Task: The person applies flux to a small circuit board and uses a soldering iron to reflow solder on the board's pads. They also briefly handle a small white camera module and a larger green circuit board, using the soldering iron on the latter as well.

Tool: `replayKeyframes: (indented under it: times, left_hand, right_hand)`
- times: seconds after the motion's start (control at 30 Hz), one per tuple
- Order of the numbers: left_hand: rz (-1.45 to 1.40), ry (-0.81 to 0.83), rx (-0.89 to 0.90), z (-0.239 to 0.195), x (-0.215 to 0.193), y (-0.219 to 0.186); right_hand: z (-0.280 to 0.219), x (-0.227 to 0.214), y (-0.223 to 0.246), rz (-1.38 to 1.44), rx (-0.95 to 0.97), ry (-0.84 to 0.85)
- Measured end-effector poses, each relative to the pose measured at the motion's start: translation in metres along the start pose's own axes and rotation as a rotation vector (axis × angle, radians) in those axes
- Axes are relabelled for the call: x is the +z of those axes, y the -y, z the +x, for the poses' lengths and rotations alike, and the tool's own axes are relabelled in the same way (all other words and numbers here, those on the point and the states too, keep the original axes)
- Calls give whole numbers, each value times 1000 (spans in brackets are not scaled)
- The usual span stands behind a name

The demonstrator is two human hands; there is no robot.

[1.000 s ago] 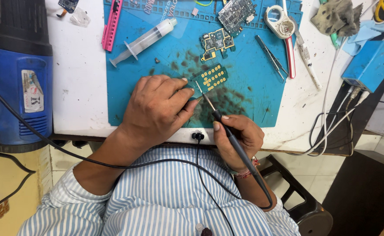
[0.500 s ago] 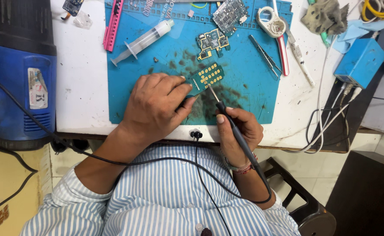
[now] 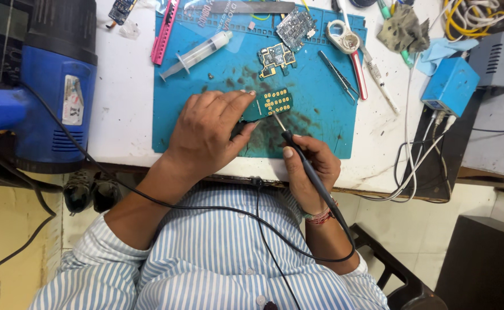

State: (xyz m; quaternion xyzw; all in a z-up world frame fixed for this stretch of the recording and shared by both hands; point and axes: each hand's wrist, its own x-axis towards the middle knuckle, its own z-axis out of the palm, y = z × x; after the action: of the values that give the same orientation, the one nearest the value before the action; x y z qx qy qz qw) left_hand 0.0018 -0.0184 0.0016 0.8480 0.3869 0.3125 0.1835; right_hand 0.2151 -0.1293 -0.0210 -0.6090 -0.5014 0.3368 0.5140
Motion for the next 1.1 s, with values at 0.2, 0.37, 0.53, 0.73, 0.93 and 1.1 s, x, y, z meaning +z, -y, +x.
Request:
replayKeyframes:
  times: [0.2, 0.37, 0.53, 0.73, 0.93, 1.1]
  left_hand:
    - [35, -67, 12, 2, -3, 6]
    - [236, -154, -91, 8, -15, 25]
    - [428, -125, -161, 17, -17, 49]
    - [371, -137, -166, 12, -17, 47]
    - [-45, -148, -203, 0, -23, 21]
    - [-229, -143, -221, -11, -18, 7]
  right_hand:
    - [5, -2, -2, 36, -10, -36]
    - [6, 1, -5, 111, -1, -65]
    - [3, 1, -5, 90, -25, -38]
    - [4, 0, -7, 37, -68, -30]
    - [1, -3, -9, 43, -79, -9]
    - [-2, -5, -12, 136, -17, -36]
